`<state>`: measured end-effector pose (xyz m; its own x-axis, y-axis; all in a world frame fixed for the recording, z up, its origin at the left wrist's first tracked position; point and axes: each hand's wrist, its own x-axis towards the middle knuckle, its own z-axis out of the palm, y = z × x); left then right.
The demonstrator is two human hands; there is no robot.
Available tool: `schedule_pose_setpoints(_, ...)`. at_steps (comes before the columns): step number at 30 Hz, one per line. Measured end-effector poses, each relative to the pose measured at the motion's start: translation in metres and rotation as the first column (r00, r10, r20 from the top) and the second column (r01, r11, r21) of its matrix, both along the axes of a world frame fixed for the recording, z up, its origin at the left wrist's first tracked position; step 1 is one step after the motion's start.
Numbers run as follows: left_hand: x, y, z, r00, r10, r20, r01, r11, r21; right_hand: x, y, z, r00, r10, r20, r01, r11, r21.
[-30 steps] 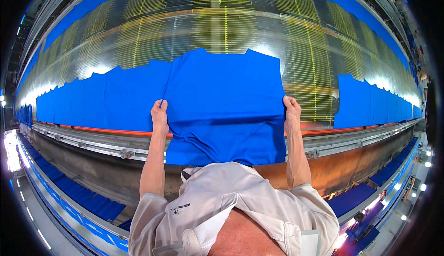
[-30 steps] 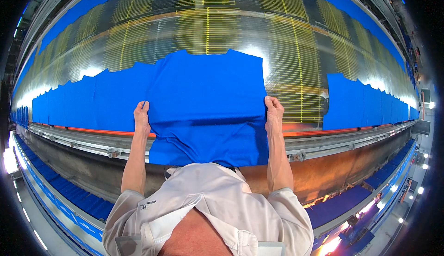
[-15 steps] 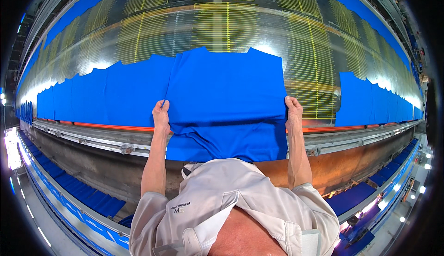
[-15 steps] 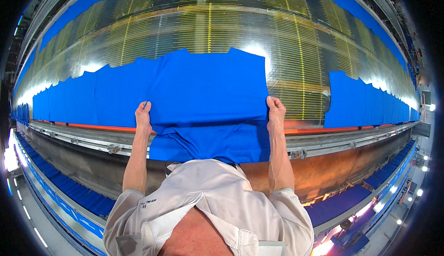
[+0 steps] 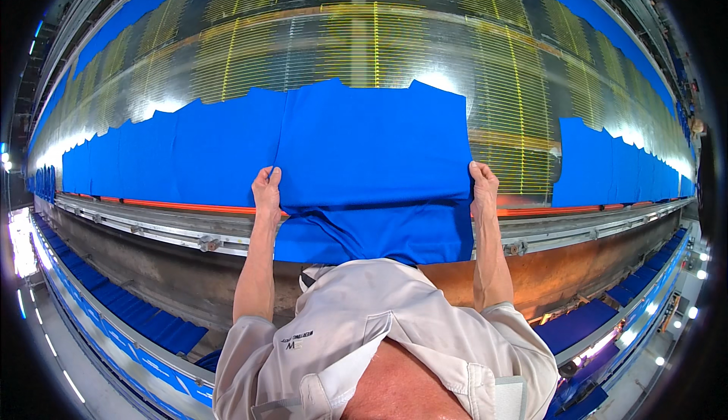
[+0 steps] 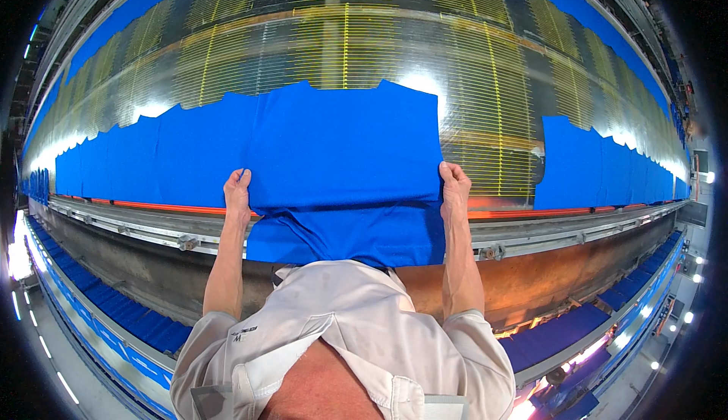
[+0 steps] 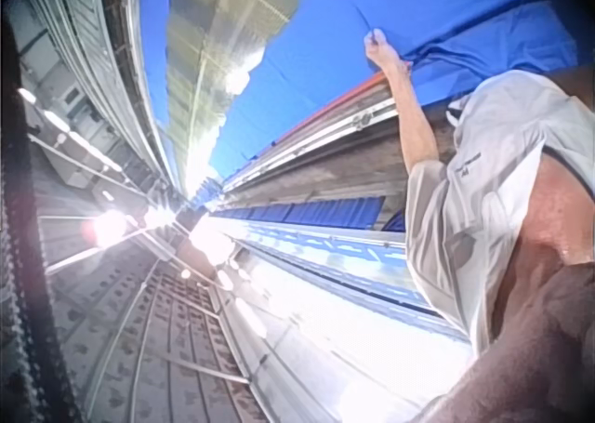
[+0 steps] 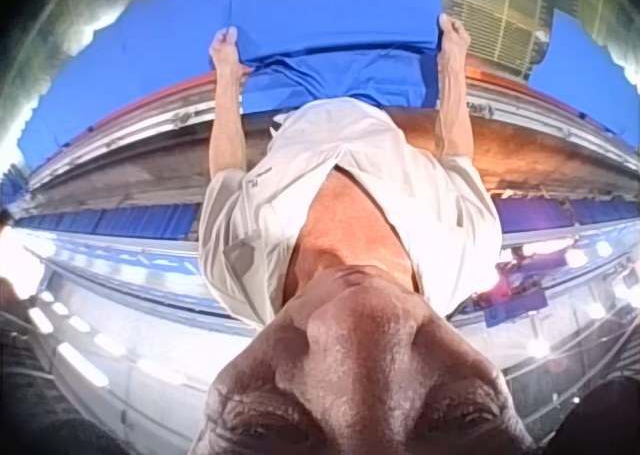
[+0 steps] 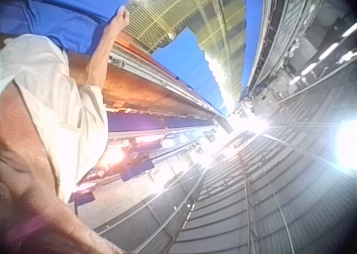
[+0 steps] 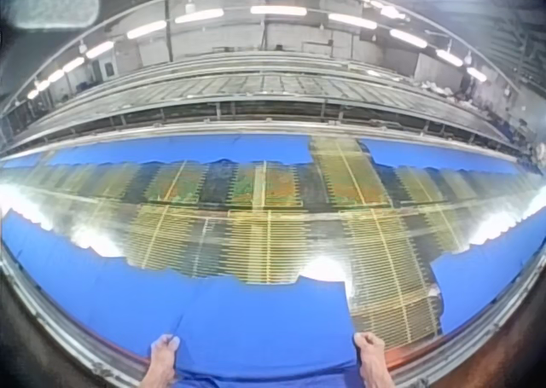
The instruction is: The person folds blue shirts on a conveyor belt in a laundry facility. They pick up each shirt, fold it in half, then fold it again, and place it back on the belt. The process is repeated for multiple shirts.
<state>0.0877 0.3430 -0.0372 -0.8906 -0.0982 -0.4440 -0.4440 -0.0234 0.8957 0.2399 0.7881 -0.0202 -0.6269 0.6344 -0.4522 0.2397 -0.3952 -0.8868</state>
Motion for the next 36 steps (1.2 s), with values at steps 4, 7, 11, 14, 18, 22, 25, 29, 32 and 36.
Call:
schedule_pose_setpoints(4,0.001,0.001,0.001,1.000,-0.009,0.006,0.009,0.999,-0.052,0.003,0.001,-0.004,1.000,-0.001,-0.004,0.001,1.000,0.015)
schedule_pose_setpoints(7,0.003,-0.001,-0.001,1.000,-0.009,-0.016,0.009,0.999,-0.049,0.005,0.002,-0.004,1.000,0.006,0.002,-0.006,1.000,0.001)
schedule_pose_setpoints(11,0.004,-0.003,-0.004,1.000,-0.006,-0.018,0.005,0.998,-0.068,0.005,-0.001,-0.002,1.000,-0.008,-0.002,0.008,1.000,-0.007)
schedule_pose_setpoints(14,0.004,0.002,0.004,1.000,-0.015,-0.003,0.015,0.992,-0.128,0.006,-0.002,-0.001,1.000,-0.002,0.007,0.002,1.000,0.025)
schedule_pose_setpoints(18,0.005,-0.001,0.000,0.999,-0.020,-0.047,0.013,0.991,-0.132,0.005,-0.002,0.000,1.000,0.006,0.023,-0.008,0.998,0.057)
schedule_pose_setpoints(22,0.005,-0.003,-0.002,0.999,-0.018,-0.027,0.014,0.987,-0.159,0.006,-0.005,0.003,0.999,0.017,0.048,-0.021,0.996,0.087)
schedule_pose_setpoints(25,0.004,-0.005,-0.004,1.000,-0.024,-0.015,0.021,0.987,-0.160,0.007,-0.004,0.000,0.999,0.012,0.049,-0.016,0.996,0.087)
schedule_pose_setpoints(29,0.004,-0.008,-0.005,0.999,-0.030,-0.014,0.027,0.986,-0.166,0.008,-0.005,0.000,0.998,0.019,0.053,-0.023,0.997,0.068)
schedule_pose_setpoints(32,0.004,-0.006,-0.002,0.999,-0.035,-0.029,0.030,0.988,-0.153,0.009,-0.004,-0.001,0.999,0.021,0.047,-0.025,0.996,0.091)
schedule_pose_setpoints(36,0.005,-0.006,-0.002,1.000,-0.022,-0.015,0.020,0.994,-0.104,0.009,-0.005,0.001,0.999,0.022,0.045,-0.025,0.997,0.072)
